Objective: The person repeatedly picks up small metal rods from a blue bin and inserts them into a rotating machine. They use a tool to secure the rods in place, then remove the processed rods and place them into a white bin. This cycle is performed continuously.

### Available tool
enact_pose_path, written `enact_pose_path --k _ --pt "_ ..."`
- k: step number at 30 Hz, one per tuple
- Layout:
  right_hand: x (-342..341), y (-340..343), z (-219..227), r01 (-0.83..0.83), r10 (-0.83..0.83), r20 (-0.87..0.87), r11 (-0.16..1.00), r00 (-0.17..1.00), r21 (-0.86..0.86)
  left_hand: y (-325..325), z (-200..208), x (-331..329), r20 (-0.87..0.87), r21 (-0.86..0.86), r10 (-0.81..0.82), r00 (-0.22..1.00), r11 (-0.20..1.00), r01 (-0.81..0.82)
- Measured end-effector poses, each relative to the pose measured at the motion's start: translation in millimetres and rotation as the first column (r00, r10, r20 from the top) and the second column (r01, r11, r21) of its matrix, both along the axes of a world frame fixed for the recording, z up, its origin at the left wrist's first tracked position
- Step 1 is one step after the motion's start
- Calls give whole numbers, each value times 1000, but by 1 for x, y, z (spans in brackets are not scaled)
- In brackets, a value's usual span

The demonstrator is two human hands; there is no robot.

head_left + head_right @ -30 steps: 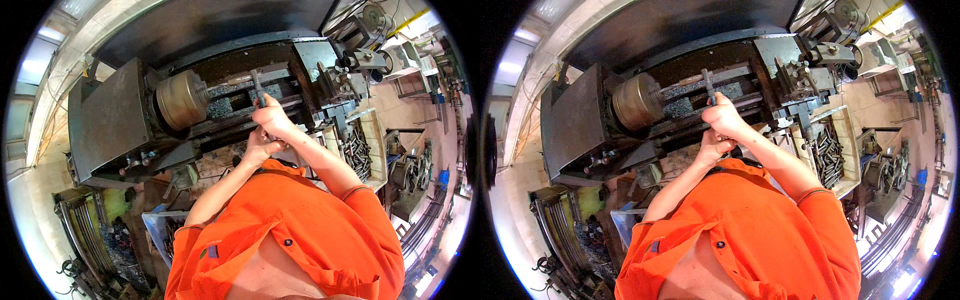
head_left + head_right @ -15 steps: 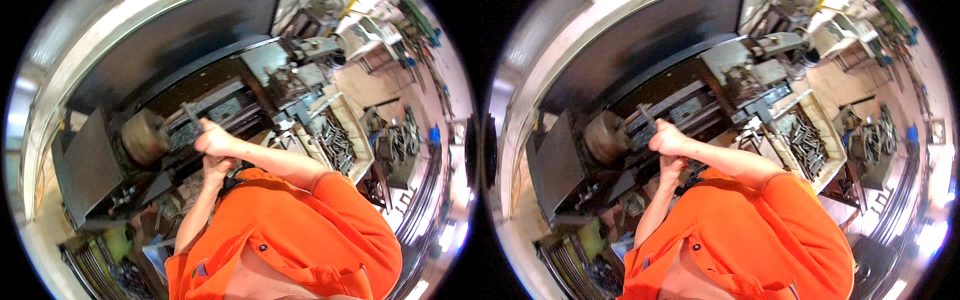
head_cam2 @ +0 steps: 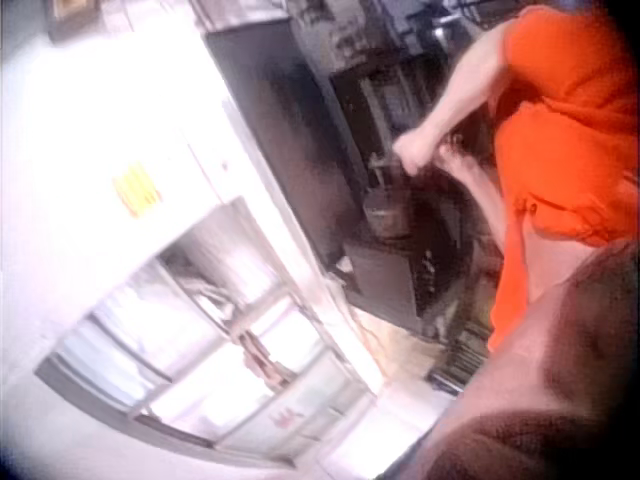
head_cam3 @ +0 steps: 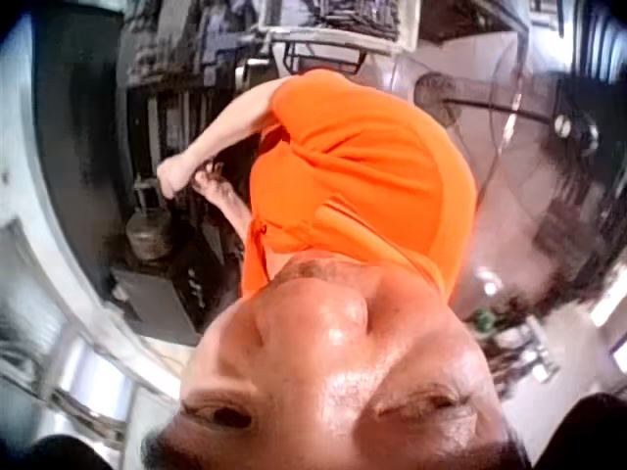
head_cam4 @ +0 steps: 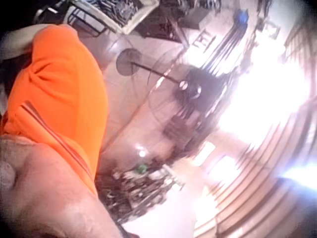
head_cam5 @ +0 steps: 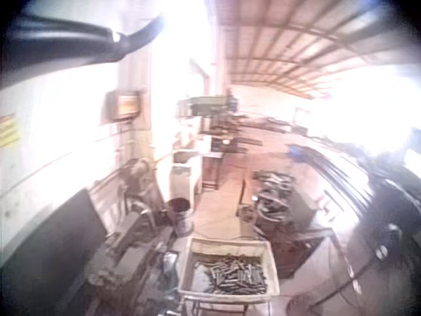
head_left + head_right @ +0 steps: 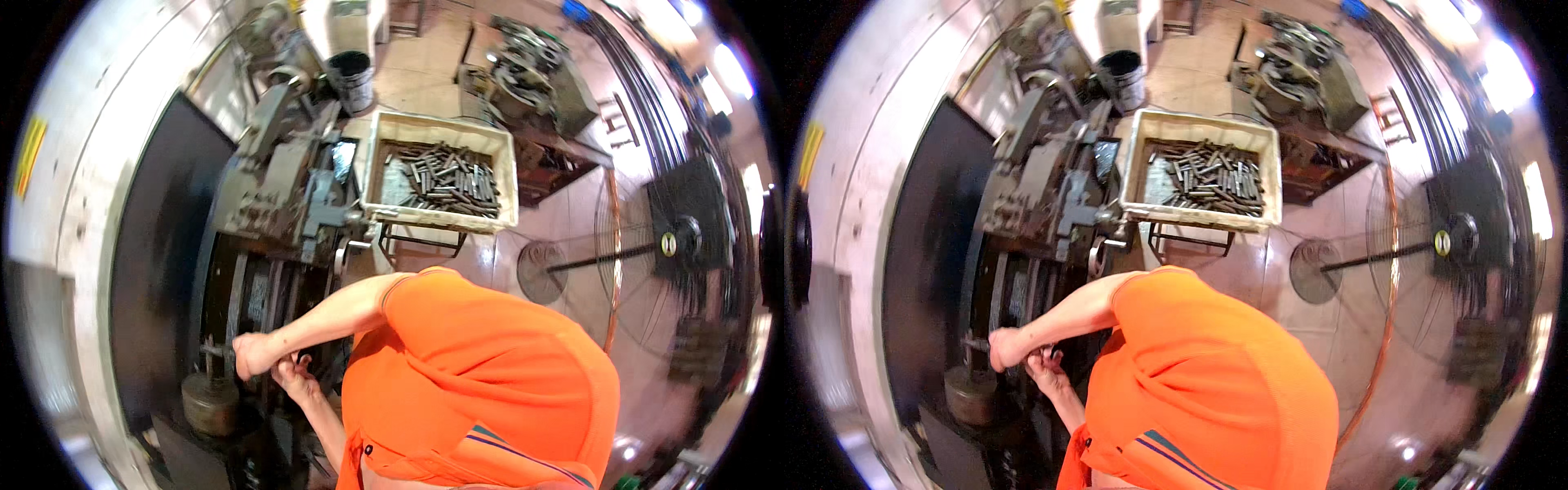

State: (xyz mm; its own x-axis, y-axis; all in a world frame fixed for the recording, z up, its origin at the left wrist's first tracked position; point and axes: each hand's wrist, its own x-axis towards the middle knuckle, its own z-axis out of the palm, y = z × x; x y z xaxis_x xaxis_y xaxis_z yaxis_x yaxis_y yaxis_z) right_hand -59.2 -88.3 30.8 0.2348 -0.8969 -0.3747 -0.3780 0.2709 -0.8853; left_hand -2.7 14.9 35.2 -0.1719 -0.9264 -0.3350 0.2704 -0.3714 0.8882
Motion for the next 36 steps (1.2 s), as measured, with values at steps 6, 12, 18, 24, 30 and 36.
enact_pose_path --k 6,12,18,24,30,36 --pt "-34 21 22 346 -328 118 914 937 -210 -10 -8 -14 -6 -30 -73 997 997 73" --pt "-36 40 57 147 -136 178 988 975 -50 -2 -11 8 0 -47 17 1000 999 -17" --pt "-44 35 50 252 -237 134 961 962 -110 -5 1 -11 70 -69 -48 996 996 53" --pt "-33 39 58 167 -132 252 978 959 -124 -3 4 -1 119 -22 22 993 1000 -20" --pt "-50 30 38 185 -167 332 982 928 -24 -7 1 -16 -2 -174 -92 996 981 91" --pt "-28 27 34 91 -73 235 994 969 -67 -2 4 4 -3 -69 -73 997 995 73"
